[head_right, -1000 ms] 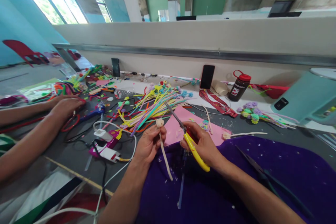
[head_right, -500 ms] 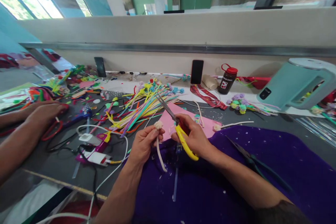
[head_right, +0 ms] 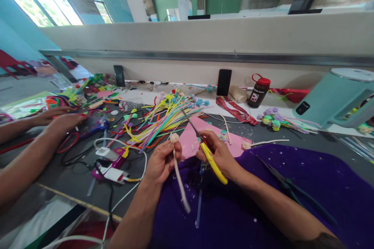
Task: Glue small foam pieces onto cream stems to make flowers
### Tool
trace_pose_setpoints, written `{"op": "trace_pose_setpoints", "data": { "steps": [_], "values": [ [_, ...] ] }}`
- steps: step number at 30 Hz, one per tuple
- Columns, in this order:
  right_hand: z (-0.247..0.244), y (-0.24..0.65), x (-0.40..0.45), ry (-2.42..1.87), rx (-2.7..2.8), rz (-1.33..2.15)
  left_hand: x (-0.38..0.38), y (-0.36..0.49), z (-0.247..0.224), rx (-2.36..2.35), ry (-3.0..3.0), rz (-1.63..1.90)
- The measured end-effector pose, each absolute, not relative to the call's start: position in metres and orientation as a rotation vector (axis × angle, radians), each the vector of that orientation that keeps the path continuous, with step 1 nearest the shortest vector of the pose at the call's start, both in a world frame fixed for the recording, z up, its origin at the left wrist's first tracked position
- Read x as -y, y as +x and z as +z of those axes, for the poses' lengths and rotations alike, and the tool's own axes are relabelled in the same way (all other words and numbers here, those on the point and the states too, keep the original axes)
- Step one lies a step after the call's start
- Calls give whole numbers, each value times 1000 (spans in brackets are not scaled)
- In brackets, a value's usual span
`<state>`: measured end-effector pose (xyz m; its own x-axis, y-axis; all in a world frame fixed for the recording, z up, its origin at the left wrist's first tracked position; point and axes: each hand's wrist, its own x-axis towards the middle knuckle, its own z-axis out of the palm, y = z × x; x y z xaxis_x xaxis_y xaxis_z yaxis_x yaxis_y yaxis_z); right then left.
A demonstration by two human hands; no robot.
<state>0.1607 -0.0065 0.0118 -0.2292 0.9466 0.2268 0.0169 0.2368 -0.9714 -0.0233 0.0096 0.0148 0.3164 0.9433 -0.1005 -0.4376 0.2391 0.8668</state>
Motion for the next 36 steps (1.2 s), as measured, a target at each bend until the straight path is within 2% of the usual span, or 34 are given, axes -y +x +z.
{"op": "trace_pose_setpoints", "data": {
  "steps": [5,10,36],
  "values": [
    [22,166,7,-877,1312,1420,-10,-24,13,-684,893,703],
    [26,169,5,-808,1179,1608,-8,-14,7,-655,919,524],
    [11,168,-1,-785,1191,1672,-7,-8,2,-630,939,511]
  ]
}}
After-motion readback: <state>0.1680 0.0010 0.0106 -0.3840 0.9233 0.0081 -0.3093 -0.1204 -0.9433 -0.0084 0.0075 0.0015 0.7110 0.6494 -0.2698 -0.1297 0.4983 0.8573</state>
